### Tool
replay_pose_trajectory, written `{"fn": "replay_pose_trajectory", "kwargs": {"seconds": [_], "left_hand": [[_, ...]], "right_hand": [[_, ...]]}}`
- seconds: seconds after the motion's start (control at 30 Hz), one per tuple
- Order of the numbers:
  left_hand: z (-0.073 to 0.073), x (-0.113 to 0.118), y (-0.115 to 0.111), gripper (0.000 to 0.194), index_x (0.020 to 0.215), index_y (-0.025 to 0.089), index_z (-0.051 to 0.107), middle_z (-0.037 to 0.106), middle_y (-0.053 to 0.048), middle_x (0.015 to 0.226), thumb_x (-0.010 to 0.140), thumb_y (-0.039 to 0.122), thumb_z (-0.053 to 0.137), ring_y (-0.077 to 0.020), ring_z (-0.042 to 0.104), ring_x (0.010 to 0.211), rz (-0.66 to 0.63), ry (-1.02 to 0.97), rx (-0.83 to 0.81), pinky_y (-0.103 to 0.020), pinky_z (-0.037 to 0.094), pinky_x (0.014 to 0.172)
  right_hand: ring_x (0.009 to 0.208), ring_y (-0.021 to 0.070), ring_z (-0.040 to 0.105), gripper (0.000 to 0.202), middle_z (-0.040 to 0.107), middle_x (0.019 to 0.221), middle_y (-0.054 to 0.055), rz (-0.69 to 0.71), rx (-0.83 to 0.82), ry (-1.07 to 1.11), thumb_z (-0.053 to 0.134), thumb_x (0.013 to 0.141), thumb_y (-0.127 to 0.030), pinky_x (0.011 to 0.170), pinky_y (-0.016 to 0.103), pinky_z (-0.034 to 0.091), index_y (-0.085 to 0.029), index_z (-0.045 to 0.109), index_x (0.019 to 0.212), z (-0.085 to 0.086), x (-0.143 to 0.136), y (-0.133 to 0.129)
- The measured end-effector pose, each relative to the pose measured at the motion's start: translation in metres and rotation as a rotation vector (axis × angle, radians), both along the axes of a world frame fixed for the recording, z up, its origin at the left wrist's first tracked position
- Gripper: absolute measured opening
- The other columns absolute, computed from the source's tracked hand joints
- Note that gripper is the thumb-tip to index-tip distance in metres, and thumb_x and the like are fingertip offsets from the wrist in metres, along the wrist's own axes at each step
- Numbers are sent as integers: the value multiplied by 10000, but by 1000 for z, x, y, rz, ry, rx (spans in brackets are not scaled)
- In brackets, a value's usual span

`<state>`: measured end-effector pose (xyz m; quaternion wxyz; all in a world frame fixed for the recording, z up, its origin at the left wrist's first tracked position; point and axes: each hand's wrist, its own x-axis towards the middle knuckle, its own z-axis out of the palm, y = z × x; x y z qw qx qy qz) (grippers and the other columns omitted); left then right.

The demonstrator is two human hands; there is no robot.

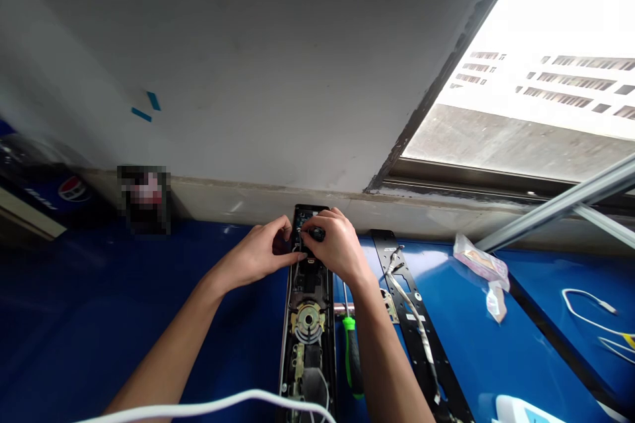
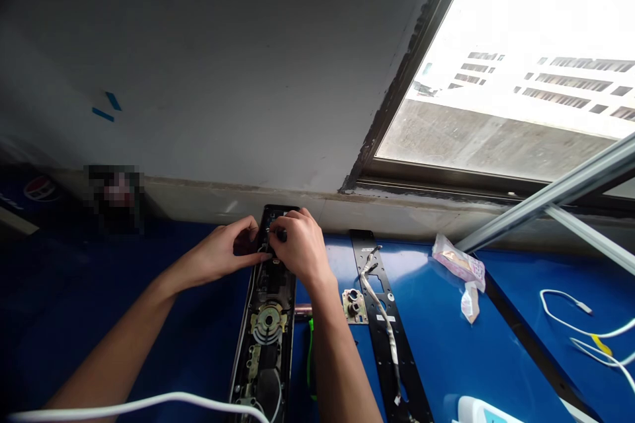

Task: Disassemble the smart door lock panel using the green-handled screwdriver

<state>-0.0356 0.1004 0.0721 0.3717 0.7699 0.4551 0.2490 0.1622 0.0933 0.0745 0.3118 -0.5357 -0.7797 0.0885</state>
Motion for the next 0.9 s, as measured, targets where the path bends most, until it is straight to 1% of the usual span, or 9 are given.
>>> {"fn": "replay_pose_trajectory", "kwargs": {"seconds": [0.17,0.33,0.47,0.57,0.63,0.77,0.9], "left_hand": [[1,-1,-1,379,883,234,484,560,51,805,824,487,760,-160,514,740,-5,-9,-10,-269,382,666],[-3,-1,1,385,862,233,468,534,62,788,826,470,769,-149,495,729,-7,-41,-17,-264,371,660],[-8,-1,4,384,852,231,455,522,65,786,832,455,766,-144,490,729,-11,-78,-21,-260,370,667],[-9,-2,5,381,848,230,450,521,65,782,830,435,770,-143,493,729,-11,-83,-19,-258,369,668],[-8,-2,5,388,850,230,452,523,64,781,824,441,776,-145,495,729,-12,-81,-21,-259,367,665],[-8,-2,4,429,850,232,453,531,60,789,795,478,800,-150,495,732,-13,-84,-30,-260,368,658],[-7,-2,4,426,845,230,455,543,57,786,808,499,784,-152,507,733,-16,-90,-25,-261,372,659]], "right_hand": [[940,225,622,99,745,891,35,-9,1,-11,728,884,-171,836,334,498,-246,792,876,-1,0,0],[949,231,623,98,746,896,41,-19,9,-30,728,874,-172,807,336,497,-241,798,879,0,-2,-1],[958,228,628,98,753,910,38,2,15,-44,722,879,-176,807,331,497,-237,798,880,1,-1,-2],[976,223,633,114,760,927,34,29,14,-47,715,891,-175,830,324,499,-244,800,923,1,0,-2],[975,222,633,120,760,923,31,39,13,-43,716,892,-173,832,322,500,-247,796,941,1,1,-2],[965,222,630,85,754,911,29,30,12,-24,714,901,-197,828,321,499,-248,782,909,2,1,-2],[944,216,628,61,747,894,23,25,10,-12,722,902,-220,809,318,493,-247,774,886,2,2,-3]]}}
